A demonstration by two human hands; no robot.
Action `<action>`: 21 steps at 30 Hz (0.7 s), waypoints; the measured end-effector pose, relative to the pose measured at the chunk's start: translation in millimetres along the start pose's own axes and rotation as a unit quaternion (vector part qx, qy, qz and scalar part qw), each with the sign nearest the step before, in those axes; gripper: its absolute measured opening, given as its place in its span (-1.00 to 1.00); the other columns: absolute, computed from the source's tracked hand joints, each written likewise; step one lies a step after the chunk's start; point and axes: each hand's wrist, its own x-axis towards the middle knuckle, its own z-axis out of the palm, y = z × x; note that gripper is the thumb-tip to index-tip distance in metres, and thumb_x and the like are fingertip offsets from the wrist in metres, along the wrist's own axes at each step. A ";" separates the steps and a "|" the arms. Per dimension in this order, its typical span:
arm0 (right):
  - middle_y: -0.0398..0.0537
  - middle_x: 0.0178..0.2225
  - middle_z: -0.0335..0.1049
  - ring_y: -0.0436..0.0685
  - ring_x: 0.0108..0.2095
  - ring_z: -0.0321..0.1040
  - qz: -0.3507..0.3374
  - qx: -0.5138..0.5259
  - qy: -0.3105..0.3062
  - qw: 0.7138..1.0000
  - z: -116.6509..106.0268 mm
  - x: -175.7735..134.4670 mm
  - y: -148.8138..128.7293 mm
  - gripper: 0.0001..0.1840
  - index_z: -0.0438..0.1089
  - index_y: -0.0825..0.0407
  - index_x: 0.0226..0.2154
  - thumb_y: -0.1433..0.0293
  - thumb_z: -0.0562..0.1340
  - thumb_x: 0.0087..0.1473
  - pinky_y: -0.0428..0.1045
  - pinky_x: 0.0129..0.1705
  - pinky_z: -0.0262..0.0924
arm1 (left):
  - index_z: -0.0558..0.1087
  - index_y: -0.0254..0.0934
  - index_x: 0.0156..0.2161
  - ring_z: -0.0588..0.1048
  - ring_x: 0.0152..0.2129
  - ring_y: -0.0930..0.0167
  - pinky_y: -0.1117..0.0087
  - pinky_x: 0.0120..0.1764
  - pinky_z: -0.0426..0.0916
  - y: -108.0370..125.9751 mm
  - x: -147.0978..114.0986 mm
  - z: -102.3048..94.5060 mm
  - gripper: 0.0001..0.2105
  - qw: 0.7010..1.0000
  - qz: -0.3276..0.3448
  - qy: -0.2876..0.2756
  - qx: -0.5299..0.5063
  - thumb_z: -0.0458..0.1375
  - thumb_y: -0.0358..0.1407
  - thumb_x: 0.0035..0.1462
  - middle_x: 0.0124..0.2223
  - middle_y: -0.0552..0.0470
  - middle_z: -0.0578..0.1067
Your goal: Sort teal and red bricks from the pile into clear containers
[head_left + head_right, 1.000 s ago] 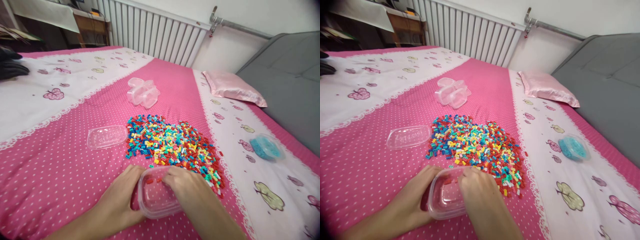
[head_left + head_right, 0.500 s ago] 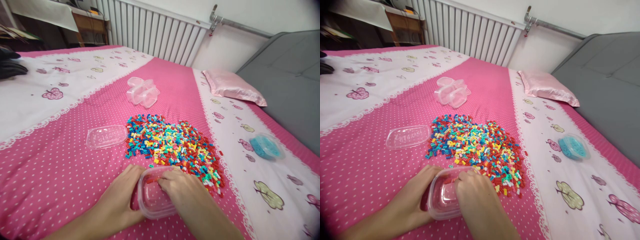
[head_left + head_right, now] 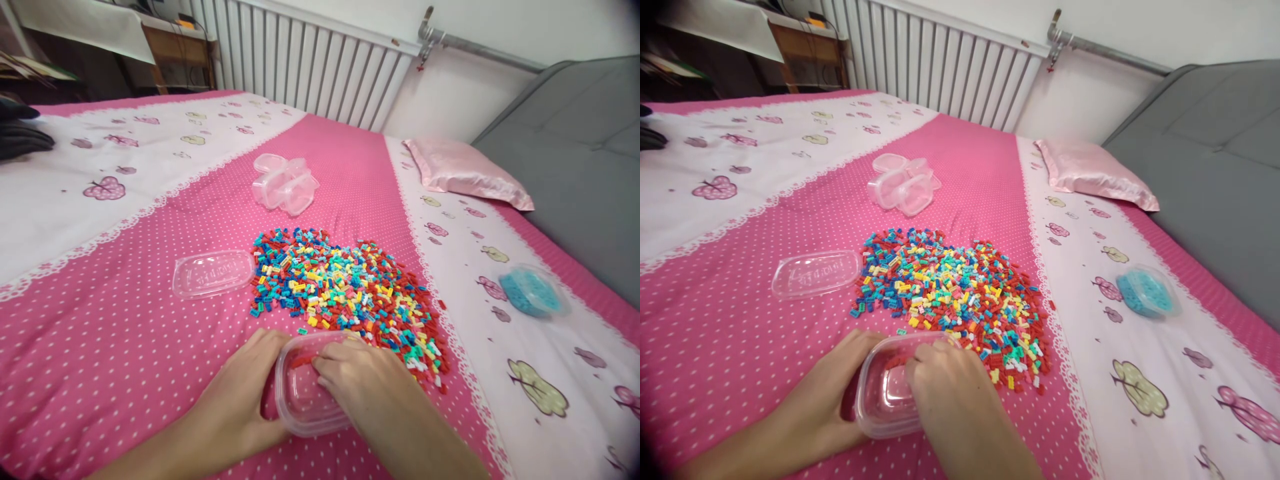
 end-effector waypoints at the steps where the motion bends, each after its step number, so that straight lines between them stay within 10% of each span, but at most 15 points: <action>1: -0.09 -0.27 0.62 0.12 -0.28 0.53 0.004 0.003 -0.010 1.000 -0.8 0.2 -0.3 -0.73 0.55 0.01 -0.30 0.59 0.17 0.26 -0.03 -0.29 0.36 | 0.31 -0.11 -0.04 0.52 -0.20 0.23 0.24 -0.23 0.42 -0.3 0.0 0.2 -0.66 1.000 -0.002 0.001 0.000 0.32 -0.20 0.16 -0.07 0.02 0.50; 21: -0.09 -0.21 0.63 0.12 -0.20 0.54 0.004 -0.001 -0.042 0.999 -10.2 3.4 -4.5 -0.75 0.59 -0.01 -0.22 0.57 0.21 0.26 -0.04 -0.25 0.37 | 0.33 -0.12 -0.04 0.52 -0.20 0.23 0.25 -0.23 0.42 1.4 0.0 -0.6 -0.67 1.000 -0.007 -0.005 -0.009 0.32 -0.19 0.16 -0.07 0.02 0.51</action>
